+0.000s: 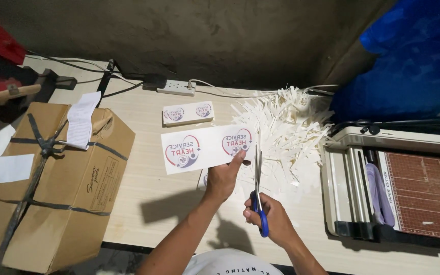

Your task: The person uses blue-handled scissors to cut a sheet of paper printed with multiple circular logos into individual pieces. They repeatedly pick up the paper, cut along the lines, and place the cut pieces onto a pile on the table.

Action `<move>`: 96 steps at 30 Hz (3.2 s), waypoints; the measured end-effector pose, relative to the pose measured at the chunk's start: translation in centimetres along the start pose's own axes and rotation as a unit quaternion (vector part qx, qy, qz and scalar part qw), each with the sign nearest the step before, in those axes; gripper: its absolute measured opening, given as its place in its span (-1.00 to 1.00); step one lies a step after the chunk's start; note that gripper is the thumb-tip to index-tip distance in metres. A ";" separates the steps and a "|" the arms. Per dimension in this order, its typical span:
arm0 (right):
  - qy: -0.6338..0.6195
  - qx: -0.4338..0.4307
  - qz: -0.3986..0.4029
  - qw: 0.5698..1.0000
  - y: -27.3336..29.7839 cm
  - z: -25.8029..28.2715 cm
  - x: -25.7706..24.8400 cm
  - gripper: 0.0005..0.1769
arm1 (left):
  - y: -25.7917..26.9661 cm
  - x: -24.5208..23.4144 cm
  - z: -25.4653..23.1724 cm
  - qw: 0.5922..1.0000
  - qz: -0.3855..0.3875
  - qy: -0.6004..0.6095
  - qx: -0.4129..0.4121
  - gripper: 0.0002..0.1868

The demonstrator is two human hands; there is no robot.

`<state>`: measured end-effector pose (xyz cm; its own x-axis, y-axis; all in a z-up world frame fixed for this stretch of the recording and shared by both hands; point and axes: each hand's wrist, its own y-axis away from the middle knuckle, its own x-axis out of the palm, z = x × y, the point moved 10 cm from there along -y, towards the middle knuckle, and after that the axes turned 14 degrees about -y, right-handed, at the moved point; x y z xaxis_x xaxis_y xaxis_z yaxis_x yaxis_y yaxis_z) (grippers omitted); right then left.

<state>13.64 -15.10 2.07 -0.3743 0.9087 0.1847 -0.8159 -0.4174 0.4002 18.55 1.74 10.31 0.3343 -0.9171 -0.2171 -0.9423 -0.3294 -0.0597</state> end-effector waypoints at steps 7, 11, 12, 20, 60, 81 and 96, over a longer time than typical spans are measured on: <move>-0.033 -0.015 0.002 0.999 -0.4 0.7 0.2 -0.71 | 0.1 0.7 0.2 1.000 0.004 -0.012 -0.001 -0.63; -0.034 -0.018 -0.005 0.999 -0.6 0.6 0.1 -0.74 | 0.1 1.0 0.1 0.999 0.010 0.051 0.012 -0.66; -0.040 -0.016 -0.008 0.999 -0.8 0.5 0.1 -0.76 | 0.1 1.0 0.0 0.998 0.012 0.063 0.014 -0.67; -0.028 -0.018 -0.024 0.999 -0.8 1.1 -0.3 -0.81 | -0.1 1.4 0.0 0.997 0.016 0.070 0.015 -0.69; -0.077 -0.048 -0.063 0.994 -2.7 1.1 -1.3 -0.74 | -0.9 3.0 6.4 0.995 0.091 0.015 -0.028 -0.67; 0.045 -0.155 -0.047 0.986 -6.3 4.5 -1.7 -0.74 | 1.2 2.5 8.7 0.983 0.137 0.039 -0.118 -0.59; 0.025 0.020 0.046 0.998 -2.7 -3.9 0.0 -0.68 | -3.2 -1.9 5.1 0.998 0.042 -0.006 -0.056 -0.54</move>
<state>14.15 -13.96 -2.54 -0.4695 0.8650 0.1769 -0.7593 -0.4978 0.4190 20.87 5.68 5.92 0.2531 -0.9402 -0.2280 -0.9592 -0.2746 0.0679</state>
